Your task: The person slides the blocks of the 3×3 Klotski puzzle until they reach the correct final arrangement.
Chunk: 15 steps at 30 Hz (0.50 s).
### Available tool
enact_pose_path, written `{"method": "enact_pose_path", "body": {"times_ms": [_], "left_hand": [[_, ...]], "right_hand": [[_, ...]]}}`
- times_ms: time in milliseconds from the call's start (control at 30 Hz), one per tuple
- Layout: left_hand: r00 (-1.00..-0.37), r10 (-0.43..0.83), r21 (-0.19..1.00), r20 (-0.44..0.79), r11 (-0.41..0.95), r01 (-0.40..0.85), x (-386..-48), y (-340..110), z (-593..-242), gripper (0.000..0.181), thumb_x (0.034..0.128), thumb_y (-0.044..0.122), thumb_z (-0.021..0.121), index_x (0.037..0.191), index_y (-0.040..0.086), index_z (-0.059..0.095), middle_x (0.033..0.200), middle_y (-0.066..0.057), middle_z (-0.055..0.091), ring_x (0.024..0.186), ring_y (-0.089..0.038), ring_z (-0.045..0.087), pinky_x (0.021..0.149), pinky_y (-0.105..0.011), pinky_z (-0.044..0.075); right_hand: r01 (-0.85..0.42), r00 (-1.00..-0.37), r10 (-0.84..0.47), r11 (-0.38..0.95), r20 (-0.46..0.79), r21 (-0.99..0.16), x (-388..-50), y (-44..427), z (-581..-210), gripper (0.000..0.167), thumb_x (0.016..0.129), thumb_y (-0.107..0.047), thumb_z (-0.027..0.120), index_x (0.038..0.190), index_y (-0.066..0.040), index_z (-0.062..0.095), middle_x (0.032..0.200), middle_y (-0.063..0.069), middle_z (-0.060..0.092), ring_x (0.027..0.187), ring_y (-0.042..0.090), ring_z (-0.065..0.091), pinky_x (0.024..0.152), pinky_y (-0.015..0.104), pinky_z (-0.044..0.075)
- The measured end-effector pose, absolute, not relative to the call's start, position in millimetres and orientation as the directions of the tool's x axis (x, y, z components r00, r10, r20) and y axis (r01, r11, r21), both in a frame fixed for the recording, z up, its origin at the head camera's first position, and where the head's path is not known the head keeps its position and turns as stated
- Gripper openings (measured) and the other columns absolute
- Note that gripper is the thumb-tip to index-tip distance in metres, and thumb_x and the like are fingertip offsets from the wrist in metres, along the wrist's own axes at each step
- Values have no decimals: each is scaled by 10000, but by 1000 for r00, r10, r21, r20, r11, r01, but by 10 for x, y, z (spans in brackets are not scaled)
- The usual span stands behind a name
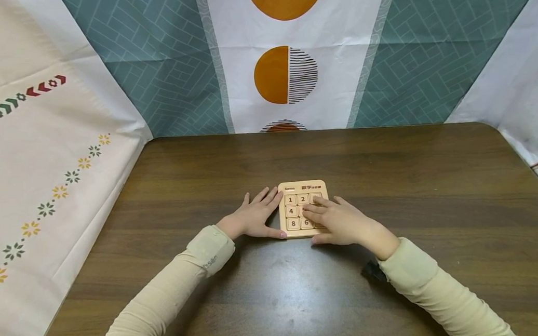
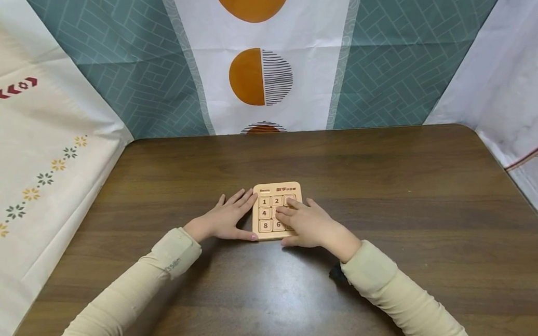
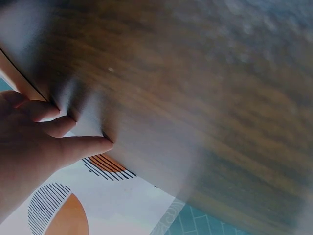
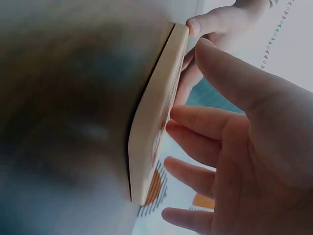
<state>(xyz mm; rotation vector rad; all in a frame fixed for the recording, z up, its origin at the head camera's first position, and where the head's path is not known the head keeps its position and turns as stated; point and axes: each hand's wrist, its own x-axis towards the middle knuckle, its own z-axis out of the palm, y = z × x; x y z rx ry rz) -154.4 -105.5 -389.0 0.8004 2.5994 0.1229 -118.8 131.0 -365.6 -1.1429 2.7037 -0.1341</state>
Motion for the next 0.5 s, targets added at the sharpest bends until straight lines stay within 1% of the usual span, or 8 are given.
{"method": "enact_pose_path", "body": {"times_ms": [167,267,500], "left_hand": [[-746,561,207,-360,827,522,-1547,-1066,-3891,1046,747,709,510,1478,147,15,1521,-71,-13,1380,-250,-35,1010,-619,56],[-746,561,206,-358,827,523,-1548,-1072,-3889,1048,748,711,506,1478,147,9,1521,-73,-16,1380,-251,-36,1009,-621,54],[-746,561,207,-361,827,522,-1543,-1060,-3890,1044,748,711,506,1478,153,8,1520,-70,-18,1380,-248,-37,1013,-616,54]], "right_hand": [[-688,-701,-705,709,-114,-152,-1086,1425,-3614,549,829,-427,625,1246,-74,575,1316,75,503,1287,324,331,964,608,239],[-686,-706,-700,714,-109,-140,-1056,1472,-3608,520,823,-424,633,1208,-76,607,1279,86,535,1270,338,353,953,612,251],[-686,-710,-699,715,-90,-133,-1184,1510,-3643,521,833,-404,629,1233,-72,588,1279,96,533,1271,345,348,936,622,265]]}}
